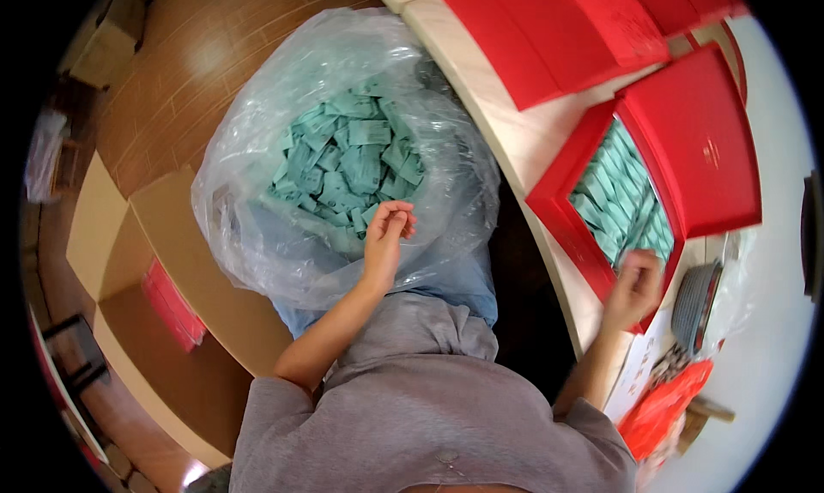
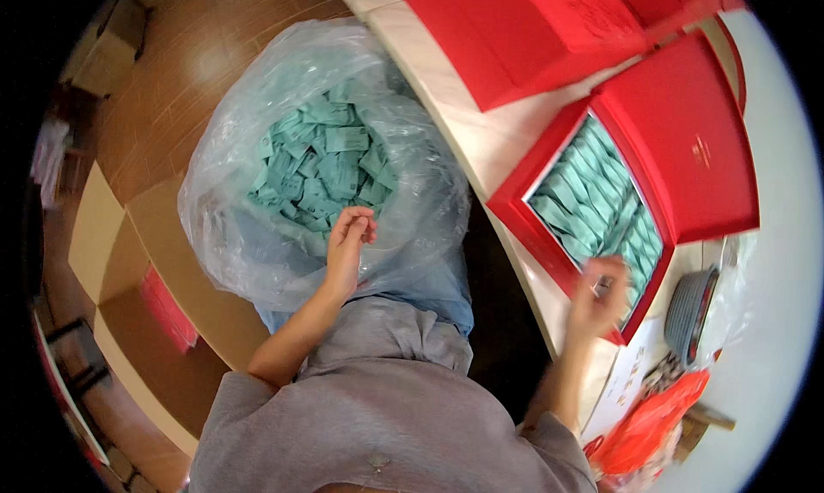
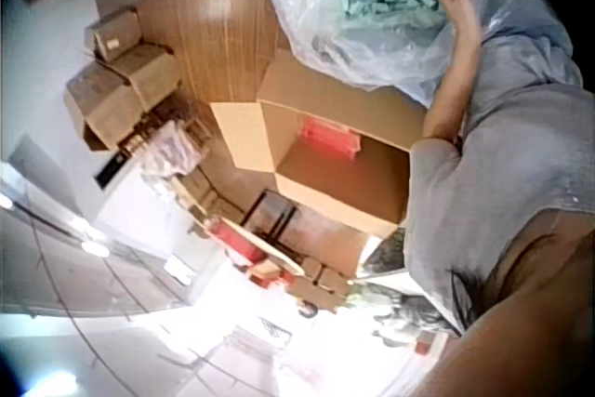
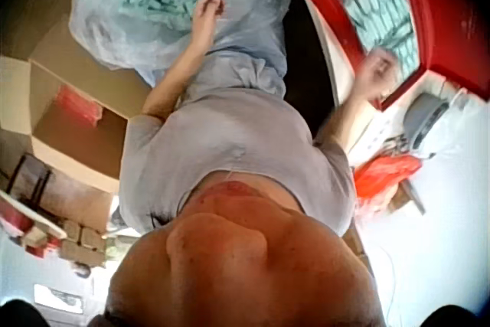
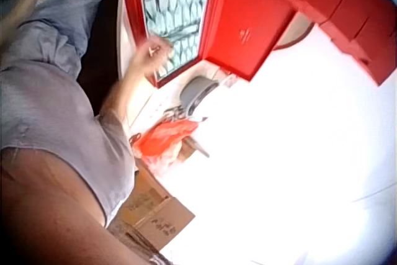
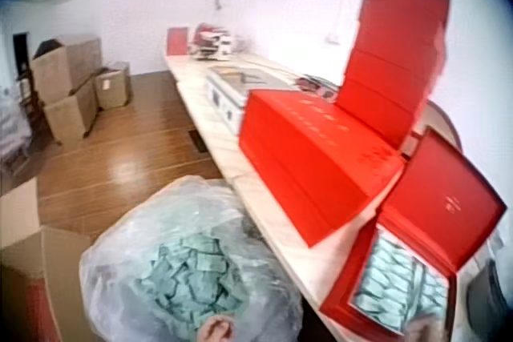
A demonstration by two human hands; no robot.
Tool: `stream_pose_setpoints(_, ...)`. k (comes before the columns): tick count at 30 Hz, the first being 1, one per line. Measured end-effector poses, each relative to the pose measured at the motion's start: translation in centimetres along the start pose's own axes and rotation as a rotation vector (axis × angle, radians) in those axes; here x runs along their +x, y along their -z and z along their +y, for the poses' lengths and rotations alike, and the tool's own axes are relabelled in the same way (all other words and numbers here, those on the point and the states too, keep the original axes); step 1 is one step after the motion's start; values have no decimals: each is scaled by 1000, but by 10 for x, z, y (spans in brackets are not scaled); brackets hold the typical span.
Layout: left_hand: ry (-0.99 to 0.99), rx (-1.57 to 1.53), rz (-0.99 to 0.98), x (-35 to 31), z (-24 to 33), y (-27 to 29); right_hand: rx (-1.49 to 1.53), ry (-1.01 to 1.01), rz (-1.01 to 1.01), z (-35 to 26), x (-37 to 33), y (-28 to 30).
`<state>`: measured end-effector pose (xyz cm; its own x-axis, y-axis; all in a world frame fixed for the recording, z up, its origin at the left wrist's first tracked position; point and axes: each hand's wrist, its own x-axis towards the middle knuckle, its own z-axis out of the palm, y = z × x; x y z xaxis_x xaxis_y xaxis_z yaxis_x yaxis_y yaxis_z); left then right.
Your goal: The person repeatedly picks up small, light-green wrapped packets from a large plastic bag and places them into a red rectangular box. They arrange the packets in neat rows within the box's compartments. After filling the box, the person closes the lid and places the finished package into a larger cardboard shipping box.
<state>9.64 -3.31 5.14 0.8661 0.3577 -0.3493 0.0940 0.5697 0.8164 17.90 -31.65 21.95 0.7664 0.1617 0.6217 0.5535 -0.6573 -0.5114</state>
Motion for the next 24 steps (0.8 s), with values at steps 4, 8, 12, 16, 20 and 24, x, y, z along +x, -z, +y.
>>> stream_pose_setpoints(4,-39,-74,141,-3,4,32,235,19,-467,-70,-21,-196)
stream_pose_setpoints(8,-67,-116,275,-9,13,60,59,-277,-855,-36,-79,-375)
stream_pose_setpoints(12,-61,-179,407,-18,18,88,-296,-371,-1031,-47,-105,-436)
stream_pose_setpoints(16,5,-238,424,-11,10,98,-150,-417,-995,-23,-112,-444)
stream_pose_setpoints(20,185,-267,432,9,2,95,414,-628,-1014,-2,-89,-395)
stream_pose_setpoints(24,355,-282,208,27,11,77,765,-683,-1008,-48,-66,-311)
